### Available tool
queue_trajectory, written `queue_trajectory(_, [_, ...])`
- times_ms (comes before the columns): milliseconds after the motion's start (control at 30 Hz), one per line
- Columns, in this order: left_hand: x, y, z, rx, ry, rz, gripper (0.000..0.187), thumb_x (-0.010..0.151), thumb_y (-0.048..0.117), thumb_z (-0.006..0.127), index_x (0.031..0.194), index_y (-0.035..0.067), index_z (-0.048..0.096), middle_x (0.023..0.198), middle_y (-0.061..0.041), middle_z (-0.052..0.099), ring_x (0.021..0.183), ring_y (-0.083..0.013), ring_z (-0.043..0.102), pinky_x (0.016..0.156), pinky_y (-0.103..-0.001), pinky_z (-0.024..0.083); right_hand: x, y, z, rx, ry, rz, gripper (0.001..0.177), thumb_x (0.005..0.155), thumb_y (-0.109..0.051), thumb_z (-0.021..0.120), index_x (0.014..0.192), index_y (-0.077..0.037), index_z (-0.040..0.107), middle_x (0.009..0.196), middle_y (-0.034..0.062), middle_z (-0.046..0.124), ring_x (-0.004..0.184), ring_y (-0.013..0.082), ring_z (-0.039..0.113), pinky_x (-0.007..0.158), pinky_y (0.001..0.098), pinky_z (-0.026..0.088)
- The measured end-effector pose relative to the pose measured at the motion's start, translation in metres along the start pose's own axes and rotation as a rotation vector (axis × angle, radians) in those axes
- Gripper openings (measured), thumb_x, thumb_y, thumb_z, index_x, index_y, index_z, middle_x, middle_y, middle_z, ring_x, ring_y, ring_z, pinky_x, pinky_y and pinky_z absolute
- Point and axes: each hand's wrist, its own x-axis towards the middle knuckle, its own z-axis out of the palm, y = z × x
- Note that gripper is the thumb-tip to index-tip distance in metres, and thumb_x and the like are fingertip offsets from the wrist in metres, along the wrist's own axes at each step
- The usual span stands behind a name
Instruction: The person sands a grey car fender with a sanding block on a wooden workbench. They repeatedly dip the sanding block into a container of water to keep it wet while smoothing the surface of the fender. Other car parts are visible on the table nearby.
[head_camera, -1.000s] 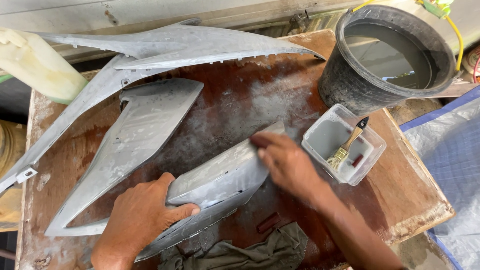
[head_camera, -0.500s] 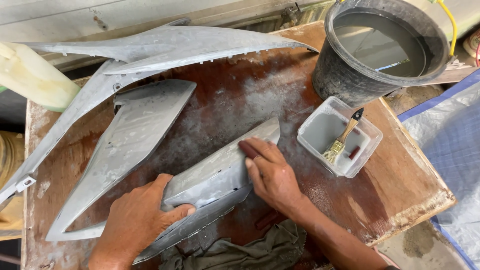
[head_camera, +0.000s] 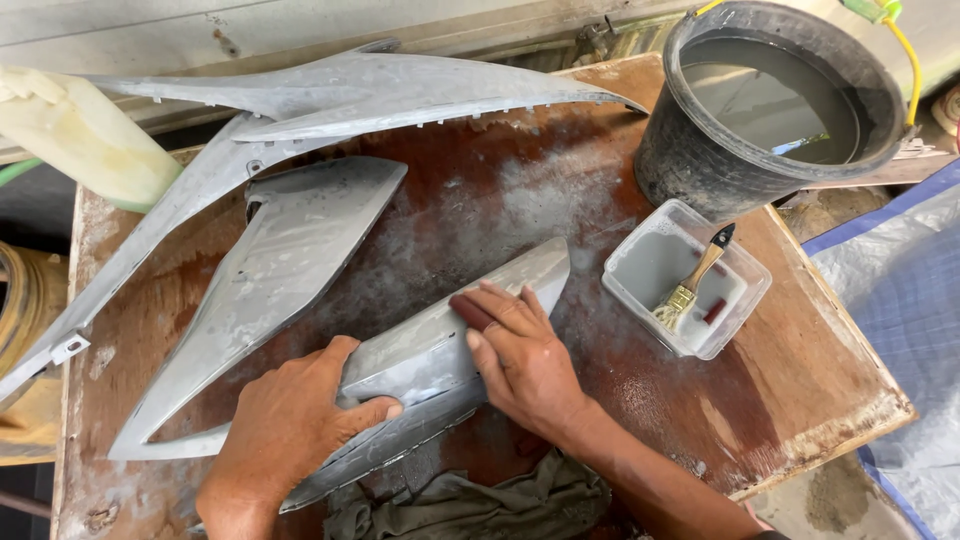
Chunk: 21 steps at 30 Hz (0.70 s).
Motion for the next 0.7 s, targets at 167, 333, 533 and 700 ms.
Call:
queue_trajectory(167, [-0.001,0.003,-0.005,-0.029,-0.019,-0.016,0.062,0.073,0.066,0.075,0.116,0.024,0.064,0.097,0.000,0.081,0.089,-0.0249,0.076,0.082,-0.039,0.055,-0.007,0.051,0.007,-0.081,0.003,0.066,0.027,0.101,-0.017,0.050,0.114,-0.006,0.072,0.135,0.0161,0.066,0.136,0.0375,0.053,0.116,0.0657,0.030])
queue_trajectory(333, [0.000,-0.002,-0.001,-0.053,0.002,0.021,0.065,0.072,0.069,0.078,0.116,0.023,0.063,0.092,-0.001,0.081,0.088,-0.0236,0.076,0.082,-0.038,0.054,0.001,0.049,-0.005,-0.134,0.141,0.163,0.022,0.097,-0.007,0.057,0.107,0.004,0.073,0.125,0.0122,0.071,0.116,0.0329,0.065,0.096,0.0386,0.049])
queue_trajectory(533, [0.000,0.000,-0.002,-0.040,-0.028,-0.011,0.068,0.071,0.068,0.079,0.120,0.024,0.063,0.092,-0.001,0.082,0.089,-0.0228,0.077,0.081,-0.038,0.055,0.006,0.017,0.005,-0.018,-0.096,-0.020,0.034,0.101,-0.019,0.052,0.128,-0.004,0.067,0.142,0.0147,0.062,0.141,0.0326,0.049,0.121,0.0587,0.029])
queue_trajectory(700, [0.001,-0.003,-0.001,-0.059,-0.028,0.008,0.067,0.073,0.067,0.078,0.120,0.022,0.062,0.093,-0.002,0.081,0.091,-0.0238,0.076,0.084,-0.039,0.053,0.002,0.068,0.004,-0.116,-0.015,0.155,0.034,0.104,-0.023,0.046,0.105,-0.007,0.075,0.135,0.0143,0.067,0.125,0.0314,0.063,0.113,0.0644,0.035])
